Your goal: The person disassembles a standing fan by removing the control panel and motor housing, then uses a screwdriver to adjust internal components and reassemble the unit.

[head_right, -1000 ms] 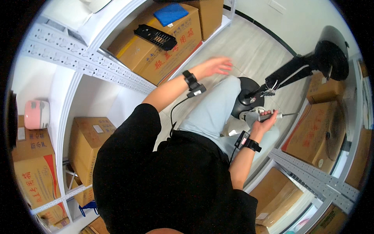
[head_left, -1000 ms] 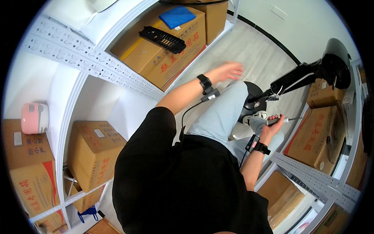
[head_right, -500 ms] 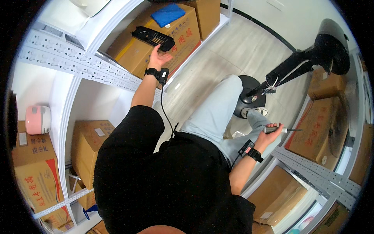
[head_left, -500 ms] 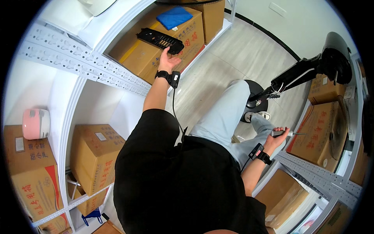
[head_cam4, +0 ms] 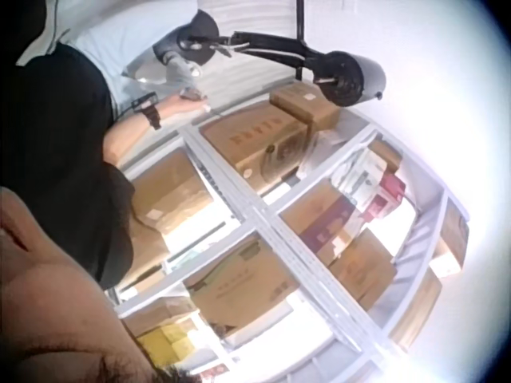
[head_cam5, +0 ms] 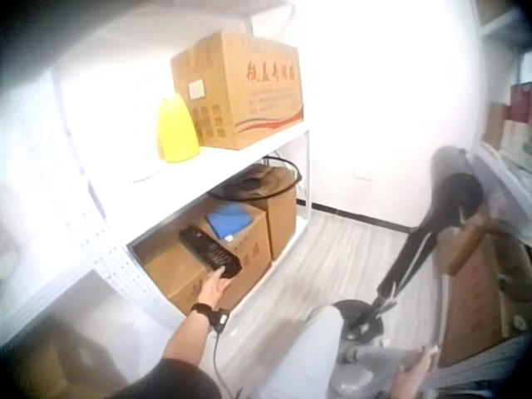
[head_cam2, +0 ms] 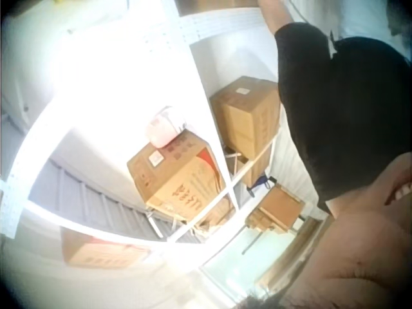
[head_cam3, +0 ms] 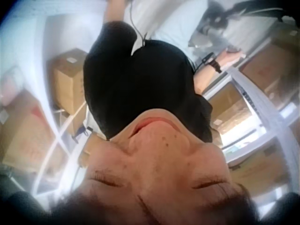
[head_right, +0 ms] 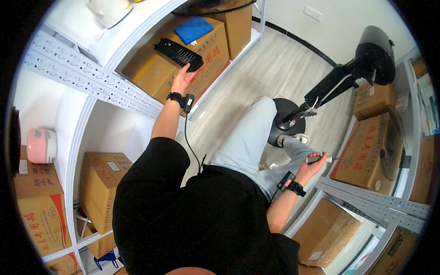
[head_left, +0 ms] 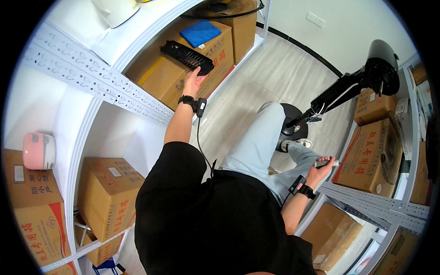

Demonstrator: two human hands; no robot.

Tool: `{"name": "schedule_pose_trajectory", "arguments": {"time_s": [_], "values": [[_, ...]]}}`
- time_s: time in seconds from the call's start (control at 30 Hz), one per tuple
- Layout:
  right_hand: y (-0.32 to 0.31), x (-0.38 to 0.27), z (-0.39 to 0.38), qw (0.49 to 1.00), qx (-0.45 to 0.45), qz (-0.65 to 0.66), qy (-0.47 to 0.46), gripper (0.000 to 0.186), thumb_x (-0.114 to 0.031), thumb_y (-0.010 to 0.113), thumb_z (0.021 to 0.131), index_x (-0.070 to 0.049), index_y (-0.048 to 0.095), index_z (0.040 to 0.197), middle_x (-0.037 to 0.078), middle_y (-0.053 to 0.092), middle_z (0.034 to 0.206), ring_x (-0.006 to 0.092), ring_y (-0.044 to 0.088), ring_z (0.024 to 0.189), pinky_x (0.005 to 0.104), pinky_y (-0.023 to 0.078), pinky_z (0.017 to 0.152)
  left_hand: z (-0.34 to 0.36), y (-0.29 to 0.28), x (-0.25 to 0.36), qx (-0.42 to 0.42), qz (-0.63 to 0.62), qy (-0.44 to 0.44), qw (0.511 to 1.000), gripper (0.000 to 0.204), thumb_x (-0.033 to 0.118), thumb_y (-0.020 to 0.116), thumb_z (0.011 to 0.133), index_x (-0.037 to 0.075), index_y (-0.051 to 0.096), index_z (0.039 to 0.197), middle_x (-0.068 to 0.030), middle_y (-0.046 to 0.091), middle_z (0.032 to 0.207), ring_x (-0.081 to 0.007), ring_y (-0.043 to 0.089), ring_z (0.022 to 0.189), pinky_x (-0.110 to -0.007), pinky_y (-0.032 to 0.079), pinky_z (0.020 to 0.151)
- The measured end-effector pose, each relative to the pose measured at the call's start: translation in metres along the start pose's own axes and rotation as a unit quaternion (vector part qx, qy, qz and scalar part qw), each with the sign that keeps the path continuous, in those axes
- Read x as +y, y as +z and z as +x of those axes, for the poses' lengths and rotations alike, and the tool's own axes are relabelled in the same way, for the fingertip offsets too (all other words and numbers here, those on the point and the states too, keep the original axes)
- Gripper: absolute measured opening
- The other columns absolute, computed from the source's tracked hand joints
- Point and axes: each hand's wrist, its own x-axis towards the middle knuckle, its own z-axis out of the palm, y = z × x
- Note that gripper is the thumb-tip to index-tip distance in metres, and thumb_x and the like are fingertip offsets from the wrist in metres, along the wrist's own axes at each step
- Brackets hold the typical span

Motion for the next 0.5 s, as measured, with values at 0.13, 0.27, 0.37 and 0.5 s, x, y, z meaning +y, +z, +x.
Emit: {"name": "schedule_pose_trajectory", "arguments": {"time_s": [0.13, 0.27, 0.37, 0.5], "values": [[-0.006, 0.011, 0.008, 0.999, -0.041, -0.010, 0.000, 0.023, -0.028, 0.063, 0.094, -0.010, 0.051, 0.085, -0.001, 0.048, 0.069, 0.0096, 0.047, 0.062, 0.0238, 0.041, 0.054, -0.057, 0.022, 0.004, -0.083, 0.059, -0.005, 0.995, 0.030, 0.011, 0.066, 0.090, 0.000, 0.053, 0.115, -0.0136, 0.066, 0.110, -0.0265, 0.069, 0.094, -0.041, 0.057, 0.083], [-0.005, 0.034, 0.016, 0.999, -0.028, -0.032, 0.003, 0.020, -0.024, 0.062, 0.093, -0.012, 0.050, 0.083, -0.001, 0.052, 0.068, 0.0091, 0.050, 0.061, 0.0248, 0.041, 0.052, -0.117, 0.052, 0.009, -0.165, 0.073, -0.067, 0.981, 0.032, 0.010, 0.062, 0.092, 0.000, 0.053, 0.121, -0.0140, 0.064, 0.117, -0.0256, 0.066, 0.104, -0.042, 0.054, 0.090], [0.000, 0.051, 0.017, 0.998, -0.050, -0.029, 0.011, 0.018, -0.022, 0.062, 0.093, -0.012, 0.051, 0.084, -0.001, 0.053, 0.067, 0.0089, 0.049, 0.055, 0.0237, 0.042, 0.047, -0.147, 0.065, 0.010, -0.207, 0.109, -0.117, 0.965, 0.034, 0.011, 0.061, 0.094, -0.002, 0.051, 0.124, -0.0155, 0.062, 0.121, -0.0260, 0.064, 0.107, -0.042, 0.053, 0.094], [0.008, 0.049, 0.008, 0.997, -0.069, -0.018, 0.020, 0.017, -0.022, 0.066, 0.091, -0.012, 0.052, 0.089, -0.002, 0.054, 0.071, 0.0095, 0.051, 0.058, 0.0244, 0.042, 0.049, -0.176, 0.088, -0.003, -0.246, 0.150, -0.180, 0.941, 0.036, 0.014, 0.058, 0.096, -0.004, 0.050, 0.127, -0.0165, 0.062, 0.122, -0.0256, 0.063, 0.109, -0.040, 0.052, 0.095]]}}
